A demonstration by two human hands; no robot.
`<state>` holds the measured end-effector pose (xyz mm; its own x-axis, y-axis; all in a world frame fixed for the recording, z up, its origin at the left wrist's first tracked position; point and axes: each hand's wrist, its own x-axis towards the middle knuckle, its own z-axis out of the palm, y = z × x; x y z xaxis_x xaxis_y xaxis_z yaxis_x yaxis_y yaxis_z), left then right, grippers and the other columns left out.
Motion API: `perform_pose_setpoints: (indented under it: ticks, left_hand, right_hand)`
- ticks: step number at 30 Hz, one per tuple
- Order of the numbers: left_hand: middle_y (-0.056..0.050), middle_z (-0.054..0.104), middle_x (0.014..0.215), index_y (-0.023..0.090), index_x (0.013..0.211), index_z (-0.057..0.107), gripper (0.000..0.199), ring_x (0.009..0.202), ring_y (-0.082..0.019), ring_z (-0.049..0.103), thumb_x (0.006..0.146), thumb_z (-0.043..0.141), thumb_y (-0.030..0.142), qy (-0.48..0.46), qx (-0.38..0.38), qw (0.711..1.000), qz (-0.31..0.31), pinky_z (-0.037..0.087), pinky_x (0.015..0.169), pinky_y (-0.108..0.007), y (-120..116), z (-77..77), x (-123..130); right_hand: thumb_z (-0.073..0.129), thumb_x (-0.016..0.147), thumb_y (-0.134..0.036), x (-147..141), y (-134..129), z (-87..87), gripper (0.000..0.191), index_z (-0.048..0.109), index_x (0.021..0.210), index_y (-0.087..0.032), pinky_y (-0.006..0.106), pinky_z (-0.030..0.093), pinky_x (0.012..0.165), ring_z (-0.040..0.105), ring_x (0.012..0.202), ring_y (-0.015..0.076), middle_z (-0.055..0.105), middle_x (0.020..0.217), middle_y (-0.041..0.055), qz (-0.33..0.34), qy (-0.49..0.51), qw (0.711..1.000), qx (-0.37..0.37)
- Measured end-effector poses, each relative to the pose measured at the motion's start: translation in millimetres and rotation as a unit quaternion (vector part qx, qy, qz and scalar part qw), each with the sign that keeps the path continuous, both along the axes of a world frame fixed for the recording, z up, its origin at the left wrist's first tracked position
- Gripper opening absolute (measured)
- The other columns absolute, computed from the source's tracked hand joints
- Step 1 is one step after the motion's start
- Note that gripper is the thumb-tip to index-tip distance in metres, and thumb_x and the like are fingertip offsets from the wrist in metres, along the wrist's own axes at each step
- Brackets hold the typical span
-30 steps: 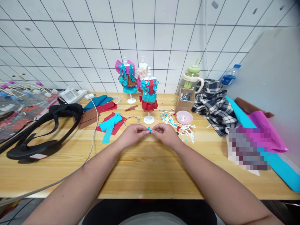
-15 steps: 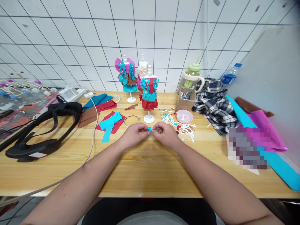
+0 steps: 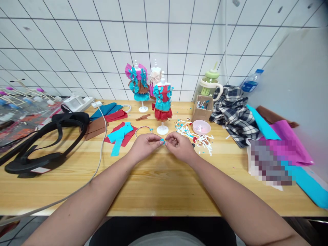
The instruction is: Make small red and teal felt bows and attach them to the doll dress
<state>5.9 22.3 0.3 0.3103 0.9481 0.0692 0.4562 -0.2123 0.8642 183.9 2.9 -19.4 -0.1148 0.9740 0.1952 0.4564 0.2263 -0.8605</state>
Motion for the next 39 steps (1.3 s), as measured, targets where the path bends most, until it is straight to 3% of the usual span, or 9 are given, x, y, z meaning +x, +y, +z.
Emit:
perform_pose_setpoints:
  ticks: [3, 10, 19, 30, 33, 37, 39]
  left_hand:
    - [-0.005, 0.073, 0.087, 0.019, 0.079, 0.073, 0.026, 0.084, -0.021, 0.065, 0.073, 0.067, 0.044, 0.048, 0.036, 0.998, -0.011, 0.048, 0.08, -0.031, -1, 1.9, -1]
    - [-0.003, 0.074, 0.083, 0.021, 0.077, 0.074, 0.025, 0.081, -0.02, 0.065, 0.073, 0.067, 0.045, 0.049, 0.024, 0.998, -0.024, 0.047, 0.074, -0.028, -3, 0.9, 1]
    - [-0.006, 0.074, 0.085, 0.017, 0.079, 0.073, 0.025, 0.082, -0.021, 0.066, 0.071, 0.071, 0.041, -0.03, -0.016, 0.999, -0.001, 0.049, 0.075, -0.03, 0, 1.8, 0]
    - [-0.007, 0.072, 0.085, 0.017, 0.077, 0.071, 0.023, 0.083, -0.021, 0.065, 0.075, 0.068, 0.039, 0.006, 0.064, 0.998, 0.01, 0.049, 0.08, -0.033, 1, -3.4, 1]
    - [-0.008, 0.073, 0.091, 0.017, 0.081, 0.073, 0.027, 0.089, -0.023, 0.066, 0.074, 0.068, 0.042, -0.008, 0.029, 1.0, 0.007, 0.049, 0.084, -0.035, 1, -2.5, 1]
    - [-0.009, 0.069, 0.112, 0.017, 0.104, 0.069, 0.043, 0.104, -0.027, 0.063, 0.07, 0.072, 0.044, -0.085, -0.077, 0.993, -0.03, 0.047, 0.092, -0.037, 0, 1.0, 2]
    - [-0.01, 0.068, 0.114, 0.017, 0.107, 0.068, 0.046, 0.107, -0.027, 0.061, 0.069, 0.073, 0.042, -0.125, -0.11, 0.985, -0.042, 0.045, 0.095, -0.038, -1, 1.8, 2]
  right_hand:
    - [0.06, 0.075, -0.027, 1, 0, 1.0, 0.021, 0.065, 0.095, -0.023, 0.023, 0.043, 0.059, 0.054, 0.059, 0.0104, 0.065, 0.077, -0.0017, -0.002, 0.01, 1.0, 0.016]
    - [0.062, 0.073, -0.026, 1, 1, 3.7, 0.008, 0.066, 0.076, -0.02, 0.022, 0.042, 0.055, 0.053, 0.058, 0.0103, 0.065, 0.069, -0.0012, 0.001, 0.015, 1.0, -0.01]
    - [0.064, 0.071, -0.038, -5, 6, -2.0, 0.02, 0.059, 0.075, -0.018, 0.021, 0.037, 0.043, 0.044, 0.046, 0.0084, 0.054, 0.058, -0.0038, 0.009, 0.196, 0.974, -0.115]
    - [0.065, 0.07, -0.037, -11, 4, -6.8, 0.021, 0.056, 0.074, -0.018, 0.02, 0.04, 0.042, 0.044, 0.046, 0.007, 0.051, 0.059, -0.0055, 0.007, 0.244, 0.96, -0.136]
    - [0.064, 0.071, -0.036, -10, 5, -9.5, 0.02, 0.056, 0.075, -0.018, 0.02, 0.04, 0.043, 0.044, 0.047, 0.0078, 0.051, 0.059, -0.0053, 0.006, 0.237, 0.964, -0.122]
    - [0.064, 0.071, -0.035, -9, 6, -9.0, 0.018, 0.058, 0.076, -0.019, 0.021, 0.041, 0.046, 0.045, 0.05, 0.0085, 0.053, 0.061, -0.0044, -0.013, 0.218, 0.971, -0.094]
    - [0.064, 0.071, -0.035, -9, 5, -7.7, 0.017, 0.059, 0.076, -0.018, 0.021, 0.041, 0.048, 0.045, 0.051, 0.0084, 0.053, 0.061, -0.0043, -0.016, 0.209, 0.975, -0.08]
